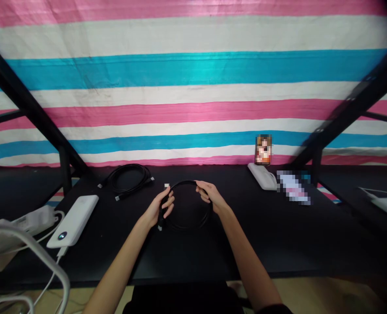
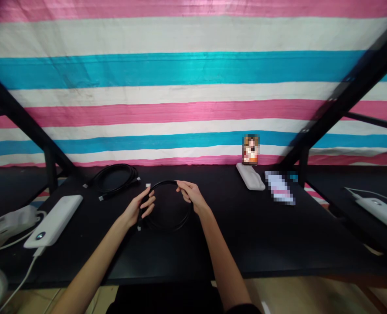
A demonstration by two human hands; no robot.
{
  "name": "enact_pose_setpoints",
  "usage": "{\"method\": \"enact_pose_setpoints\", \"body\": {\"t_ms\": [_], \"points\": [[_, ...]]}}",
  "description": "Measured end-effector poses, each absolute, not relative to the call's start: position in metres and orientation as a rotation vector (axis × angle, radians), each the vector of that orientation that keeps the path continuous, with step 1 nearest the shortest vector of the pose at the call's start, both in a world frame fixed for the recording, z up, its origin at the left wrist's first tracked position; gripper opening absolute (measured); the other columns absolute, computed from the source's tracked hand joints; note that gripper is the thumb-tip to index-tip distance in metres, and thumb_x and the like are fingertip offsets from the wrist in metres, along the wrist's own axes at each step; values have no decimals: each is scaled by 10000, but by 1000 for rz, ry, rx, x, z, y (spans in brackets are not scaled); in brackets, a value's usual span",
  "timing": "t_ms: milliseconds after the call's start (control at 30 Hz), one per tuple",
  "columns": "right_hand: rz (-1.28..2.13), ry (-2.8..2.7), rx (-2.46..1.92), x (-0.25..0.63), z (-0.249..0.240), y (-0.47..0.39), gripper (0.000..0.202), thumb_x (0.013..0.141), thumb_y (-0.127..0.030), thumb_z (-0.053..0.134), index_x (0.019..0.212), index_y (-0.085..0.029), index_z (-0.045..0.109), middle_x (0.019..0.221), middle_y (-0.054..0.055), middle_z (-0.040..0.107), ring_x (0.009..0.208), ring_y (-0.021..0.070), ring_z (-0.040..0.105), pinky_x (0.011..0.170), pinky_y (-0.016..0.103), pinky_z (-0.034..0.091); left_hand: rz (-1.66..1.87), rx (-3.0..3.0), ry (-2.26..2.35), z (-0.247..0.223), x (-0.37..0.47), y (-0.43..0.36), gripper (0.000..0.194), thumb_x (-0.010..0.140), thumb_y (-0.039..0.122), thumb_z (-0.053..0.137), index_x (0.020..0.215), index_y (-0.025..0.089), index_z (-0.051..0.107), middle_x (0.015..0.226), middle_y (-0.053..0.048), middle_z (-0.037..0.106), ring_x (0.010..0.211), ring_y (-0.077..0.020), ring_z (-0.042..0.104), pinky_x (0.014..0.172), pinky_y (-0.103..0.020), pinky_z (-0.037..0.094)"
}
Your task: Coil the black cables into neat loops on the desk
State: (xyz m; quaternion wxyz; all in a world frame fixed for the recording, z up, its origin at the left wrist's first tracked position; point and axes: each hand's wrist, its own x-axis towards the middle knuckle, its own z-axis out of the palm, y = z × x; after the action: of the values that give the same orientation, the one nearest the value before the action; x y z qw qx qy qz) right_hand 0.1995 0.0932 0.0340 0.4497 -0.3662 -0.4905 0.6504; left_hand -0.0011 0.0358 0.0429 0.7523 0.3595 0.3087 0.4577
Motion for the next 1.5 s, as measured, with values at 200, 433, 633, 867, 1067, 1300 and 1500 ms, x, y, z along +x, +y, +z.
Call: {"method": "enact_pose_setpoints", "body": {"t_ms": [200,433,633,867,1067,1300,1500], "points": [[1696,-1162,-832,199,37,92,251,693,-379,673,798,-152,668,622,-29,530,376,1,219,331,182,126,1031,713,630,43,-2,36,256,832,371,520,702,158,460,417,107,250,272,-18,202,306,-167,165],[1628,-1212,-890,196,37,90,359,694,-415,664,958,-172,670,675,-16,562,384,5,217,356,203,109,1097,733,691,39,0,35,301,810,382,547,645,167,417,410,106,238,291,-12,201,316,-159,169],[1544,-1239,-939,191,37,89,323,715,-454,631,793,-141,658,526,-48,476,368,19,259,355,199,147,1161,698,876,34,3,36,373,710,324,679,599,176,355,408,131,204,280,4,177,314,-158,122],[1604,-1242,-936,186,33,85,355,711,-428,653,931,-149,656,451,-96,358,374,36,306,373,179,217,1316,547,777,32,0,40,426,735,281,631,529,181,272,372,119,195,259,-1,186,306,-167,172],[1617,-1391,-934,170,29,78,394,749,-503,577,665,-125,648,573,28,605,521,105,567,489,206,442,1491,407,656,30,-9,45,353,792,269,544,544,189,305,364,105,195,268,-21,183,315,-172,223],[1854,-1573,-858,153,12,67,473,740,-560,551,823,-106,654,517,32,624,397,115,570,366,184,428,1553,436,694,26,-14,48,462,802,219,509,482,180,178,366,76,162,298,-25,152,333,-164,238],[1688,-1532,-897,158,18,72,474,783,-544,498,870,-109,666,430,-12,565,330,88,514,346,166,406,1451,393,593,36,-3,42,484,783,236,510,471,190,143,377,57,160,387,-59,319,447,-183,379]]}}
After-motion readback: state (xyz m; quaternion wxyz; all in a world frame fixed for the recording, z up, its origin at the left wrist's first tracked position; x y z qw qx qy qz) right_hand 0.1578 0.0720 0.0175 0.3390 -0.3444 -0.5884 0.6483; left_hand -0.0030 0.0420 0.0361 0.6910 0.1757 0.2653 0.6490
